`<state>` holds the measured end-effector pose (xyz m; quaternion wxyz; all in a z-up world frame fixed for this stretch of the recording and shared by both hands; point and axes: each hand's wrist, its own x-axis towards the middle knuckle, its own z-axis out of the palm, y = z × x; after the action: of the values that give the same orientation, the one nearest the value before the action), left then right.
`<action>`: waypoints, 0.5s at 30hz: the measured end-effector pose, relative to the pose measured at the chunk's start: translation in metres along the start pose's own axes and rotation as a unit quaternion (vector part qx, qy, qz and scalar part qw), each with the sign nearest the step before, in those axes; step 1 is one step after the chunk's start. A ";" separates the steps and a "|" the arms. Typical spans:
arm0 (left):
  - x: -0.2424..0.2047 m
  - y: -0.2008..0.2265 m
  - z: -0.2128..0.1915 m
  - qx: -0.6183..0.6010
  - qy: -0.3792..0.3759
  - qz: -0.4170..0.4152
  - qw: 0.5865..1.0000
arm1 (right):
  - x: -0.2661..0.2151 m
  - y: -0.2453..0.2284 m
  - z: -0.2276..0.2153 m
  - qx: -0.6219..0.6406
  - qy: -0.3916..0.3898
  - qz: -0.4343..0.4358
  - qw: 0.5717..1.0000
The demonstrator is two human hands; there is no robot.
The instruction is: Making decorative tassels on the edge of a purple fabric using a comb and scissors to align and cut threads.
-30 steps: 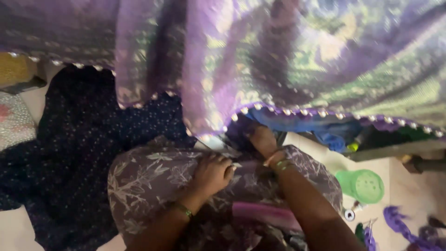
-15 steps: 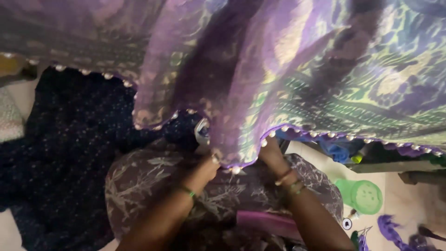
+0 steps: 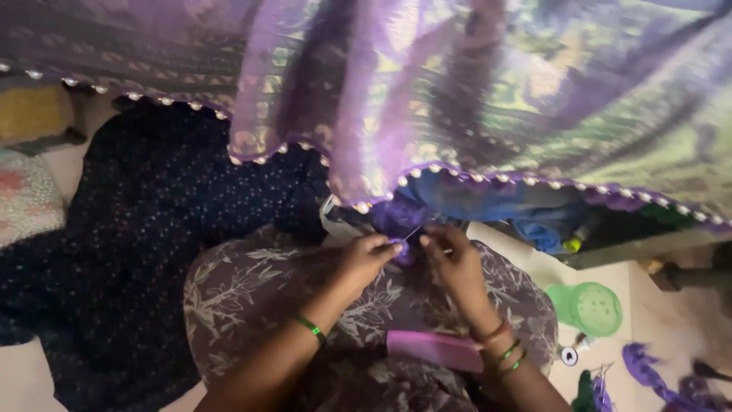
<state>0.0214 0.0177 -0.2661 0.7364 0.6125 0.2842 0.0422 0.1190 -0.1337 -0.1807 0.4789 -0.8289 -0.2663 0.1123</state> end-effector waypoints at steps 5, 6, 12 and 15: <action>-0.018 0.023 0.002 0.138 -0.028 0.097 0.985 | 0.005 -0.016 -0.025 0.126 -0.059 0.172 0.975; -0.015 0.020 0.000 0.129 -0.017 0.106 0.986 | 0.006 -0.024 -0.030 0.072 -0.041 0.047 0.995; -0.061 0.097 -0.003 0.302 0.087 0.293 0.903 | -0.005 -0.054 -0.043 -0.194 0.116 -0.225 0.948; -0.078 0.113 0.011 0.312 0.035 0.427 0.848 | -0.025 -0.077 -0.044 -0.094 0.090 -0.225 0.966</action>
<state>-0.0064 0.0034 -0.1320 0.4054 0.8691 0.0190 0.2829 0.0924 -0.1491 -0.0938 0.4340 -0.7953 -0.4116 -0.0989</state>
